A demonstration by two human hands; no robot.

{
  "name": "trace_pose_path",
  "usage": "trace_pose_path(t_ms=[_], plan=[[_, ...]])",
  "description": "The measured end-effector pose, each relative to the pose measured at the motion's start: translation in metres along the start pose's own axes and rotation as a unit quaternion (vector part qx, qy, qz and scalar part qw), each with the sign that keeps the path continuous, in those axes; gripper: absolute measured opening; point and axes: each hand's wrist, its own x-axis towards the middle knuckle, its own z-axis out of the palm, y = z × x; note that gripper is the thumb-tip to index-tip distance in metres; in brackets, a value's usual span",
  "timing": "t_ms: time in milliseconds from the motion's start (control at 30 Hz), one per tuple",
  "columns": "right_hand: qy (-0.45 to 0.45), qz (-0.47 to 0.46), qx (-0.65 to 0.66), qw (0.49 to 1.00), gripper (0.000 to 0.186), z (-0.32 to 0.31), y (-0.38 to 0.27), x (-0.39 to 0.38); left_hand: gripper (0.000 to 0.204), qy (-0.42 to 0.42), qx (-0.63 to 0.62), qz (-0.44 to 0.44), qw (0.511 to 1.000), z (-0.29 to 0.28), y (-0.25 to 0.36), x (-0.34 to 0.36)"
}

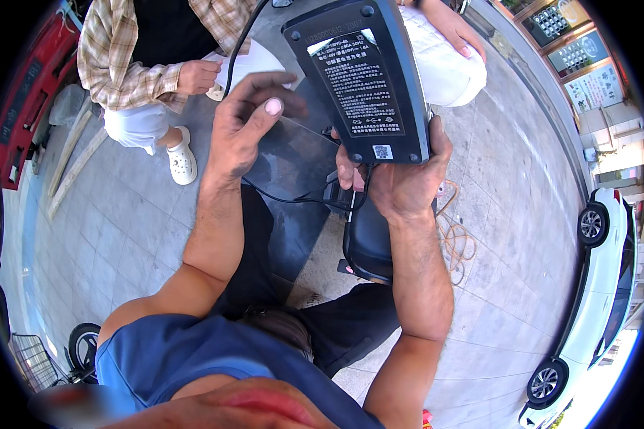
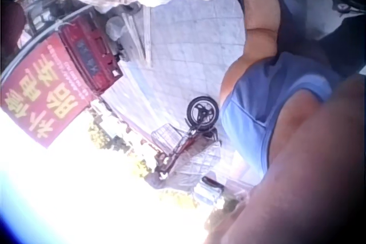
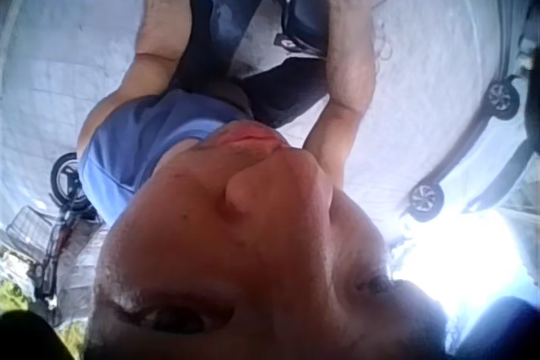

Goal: The person connects a power cord to an electronic charger, picks it up to show the label, and connects it to a power strip on a motorcycle seat while crouching on a sidewalk.

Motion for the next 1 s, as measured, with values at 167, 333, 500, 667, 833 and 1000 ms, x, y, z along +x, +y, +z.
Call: trace_pose_path(t_ms=[167, 333, 500, 667, 833, 1000], plan=[[-0.029, 0.042, -0.002, 0.999, 0.101, 0.0, 0.014, -0.004, 0.079, 0.108, -0.08, 0.195, 0.972, 0.032, 0.015, 0.003], [-0.042, 0.094, 0.008, 0.995, 0.098, 0.0, 0.027, -0.005, 0.071, 0.114, -0.122, 0.131, 0.977, 0.026, 0.026, -0.001], [-0.127, 0.116, 0.025, 0.985, 0.103, -0.006, 0.029, -0.004, 0.057, 0.139, -0.09, 0.161, 0.973, 0.015, 0.011, -0.001], [-0.12, 0.138, -0.083, 0.98, 0.112, -0.014, 0.024, -0.011, 0.041, 0.148, -0.054, 0.166, 0.974, 0.019, 0.018, -0.003], [-0.083, 0.142, -0.201, 0.966, 0.117, -0.01, 0.022, -0.013, 0.042, 0.13, 0.036, 0.147, 0.98, 0.016, 0.014, -0.006], [-0.047, 0.087, -0.218, 0.971, 0.114, 0.003, 0.025, -0.012, 0.046, 0.112, 0.097, 0.156, 0.977, 0.016, 0.015, -0.005]])
